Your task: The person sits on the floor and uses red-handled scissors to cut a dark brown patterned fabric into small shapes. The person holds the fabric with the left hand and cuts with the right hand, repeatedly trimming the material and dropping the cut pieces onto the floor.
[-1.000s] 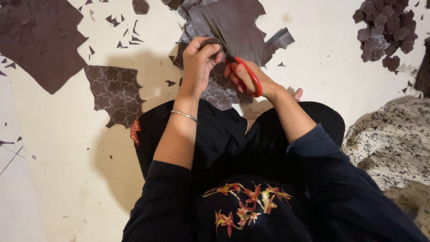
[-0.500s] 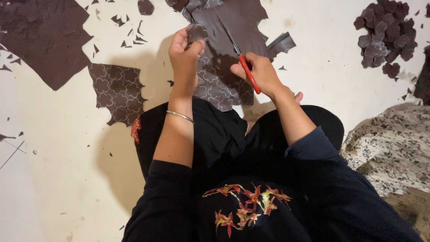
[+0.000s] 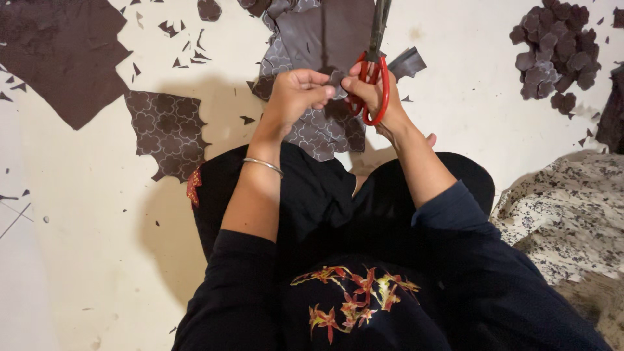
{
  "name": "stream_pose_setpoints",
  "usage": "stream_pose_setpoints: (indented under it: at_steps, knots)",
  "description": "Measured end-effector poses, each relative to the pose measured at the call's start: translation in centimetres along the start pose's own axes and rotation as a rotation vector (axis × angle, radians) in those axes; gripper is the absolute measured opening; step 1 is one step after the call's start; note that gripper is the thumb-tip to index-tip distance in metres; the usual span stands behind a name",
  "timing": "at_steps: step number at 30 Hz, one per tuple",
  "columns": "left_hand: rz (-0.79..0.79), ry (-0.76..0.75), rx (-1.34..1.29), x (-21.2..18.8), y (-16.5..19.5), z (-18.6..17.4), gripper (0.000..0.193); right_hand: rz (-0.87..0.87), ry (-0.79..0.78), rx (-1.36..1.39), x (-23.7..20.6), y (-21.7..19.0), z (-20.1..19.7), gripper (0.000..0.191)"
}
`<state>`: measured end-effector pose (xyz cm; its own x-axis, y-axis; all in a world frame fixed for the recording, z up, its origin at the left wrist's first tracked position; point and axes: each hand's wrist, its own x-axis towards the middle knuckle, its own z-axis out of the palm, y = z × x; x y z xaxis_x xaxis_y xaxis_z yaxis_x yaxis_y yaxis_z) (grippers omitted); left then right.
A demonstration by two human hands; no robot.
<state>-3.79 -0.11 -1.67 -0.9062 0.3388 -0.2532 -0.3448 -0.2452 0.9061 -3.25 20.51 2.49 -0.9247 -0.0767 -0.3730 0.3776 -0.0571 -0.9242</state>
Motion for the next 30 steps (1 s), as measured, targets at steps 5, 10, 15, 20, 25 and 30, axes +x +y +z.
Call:
stream_pose_setpoints:
  at_steps: [5,10,15,20,25,30]
  knots:
    - [-0.088,0.062,-0.250,0.0,0.2,0.0,0.034,0.041,0.028,0.100,0.0,0.2,0.0,0.030]
    - [-0.034,0.094,-0.148,0.1,-0.8,0.9,0.030,0.036,0.023,0.081,0.0,0.4,0.5,0.029]
    - [-0.091,0.144,-0.287,0.9,-1.5,1.0,0.028,0.054,-0.039,0.036,-0.1,0.7,0.8,0.028]
    - [-0.055,0.130,-0.266,0.5,-1.3,0.8,0.030,0.022,-0.002,0.028,-0.1,0.6,1.2,0.027]
    - [0.033,0.156,-0.217,0.6,-1.4,0.7,0.026,0.044,-0.014,-0.130,-0.3,0.0,1.1,0.036]
    - [0.039,0.257,-0.288,0.6,-0.8,-0.2,0.033,0.083,-0.092,-0.380,-0.4,0.2,0.9,0.065]
